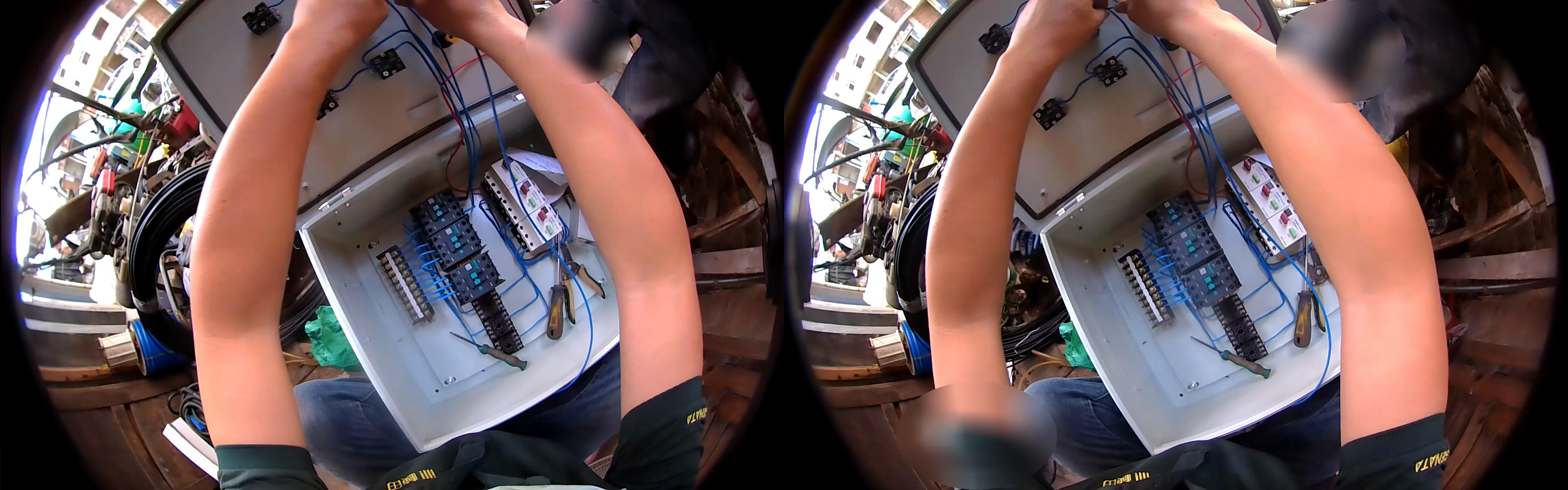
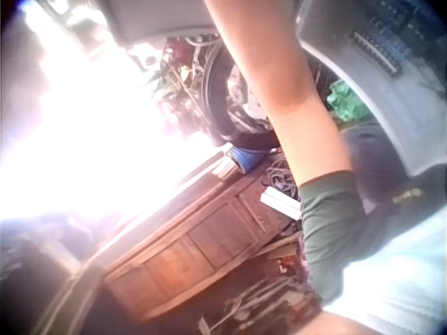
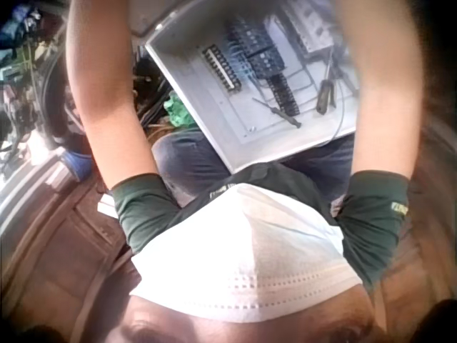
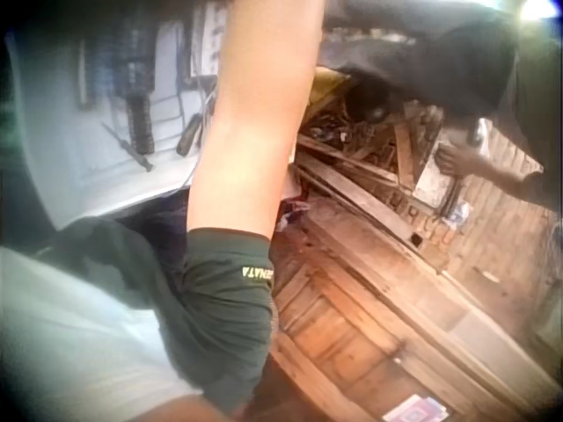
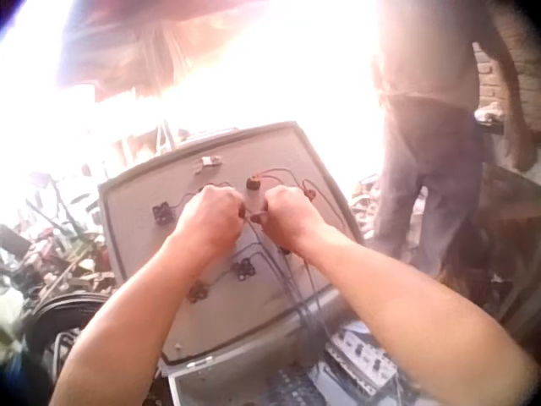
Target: The person is wiring an electrical box, connecting blue wires to terminal blocks and circuit breakers. They use pliers to strip wire ends and a screwdriver to tighten connections.
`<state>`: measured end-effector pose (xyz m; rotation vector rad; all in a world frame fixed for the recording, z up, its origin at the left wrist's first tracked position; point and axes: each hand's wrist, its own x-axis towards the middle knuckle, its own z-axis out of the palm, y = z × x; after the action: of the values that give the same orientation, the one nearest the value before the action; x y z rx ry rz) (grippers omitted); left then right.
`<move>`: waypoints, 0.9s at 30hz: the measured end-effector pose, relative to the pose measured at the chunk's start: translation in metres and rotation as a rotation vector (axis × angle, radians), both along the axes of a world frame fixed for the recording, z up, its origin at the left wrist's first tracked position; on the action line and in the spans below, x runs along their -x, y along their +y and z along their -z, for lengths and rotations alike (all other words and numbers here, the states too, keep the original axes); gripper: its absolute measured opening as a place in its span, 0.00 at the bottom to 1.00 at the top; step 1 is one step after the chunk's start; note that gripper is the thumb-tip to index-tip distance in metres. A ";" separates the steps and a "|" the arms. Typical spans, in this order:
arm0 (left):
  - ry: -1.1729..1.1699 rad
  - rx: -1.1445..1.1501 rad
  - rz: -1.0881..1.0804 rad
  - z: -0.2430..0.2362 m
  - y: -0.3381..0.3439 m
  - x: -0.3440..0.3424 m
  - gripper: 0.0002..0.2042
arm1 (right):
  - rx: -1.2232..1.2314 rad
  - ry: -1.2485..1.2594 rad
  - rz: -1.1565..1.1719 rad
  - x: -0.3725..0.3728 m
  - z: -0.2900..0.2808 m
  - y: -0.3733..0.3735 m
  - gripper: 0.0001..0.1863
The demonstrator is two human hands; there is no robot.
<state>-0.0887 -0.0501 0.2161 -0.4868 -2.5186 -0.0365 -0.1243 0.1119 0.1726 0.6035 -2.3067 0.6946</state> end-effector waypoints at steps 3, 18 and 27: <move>-0.014 0.019 0.000 -0.006 -0.002 -0.001 0.09 | 0.097 0.018 0.029 -0.003 0.015 -0.001 0.09; -0.115 -0.109 -0.229 -0.013 0.017 -0.010 0.11 | 0.415 -0.184 0.033 -0.065 0.079 -0.002 0.11; -0.184 -0.074 -0.141 -0.020 0.011 -0.001 0.11 | 0.637 -0.476 -0.035 -0.086 0.100 0.014 0.16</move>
<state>-0.0874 -0.0390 0.2356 -0.2861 -2.7143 -0.1260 -0.0382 0.1255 0.0730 0.1870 -2.2820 1.6436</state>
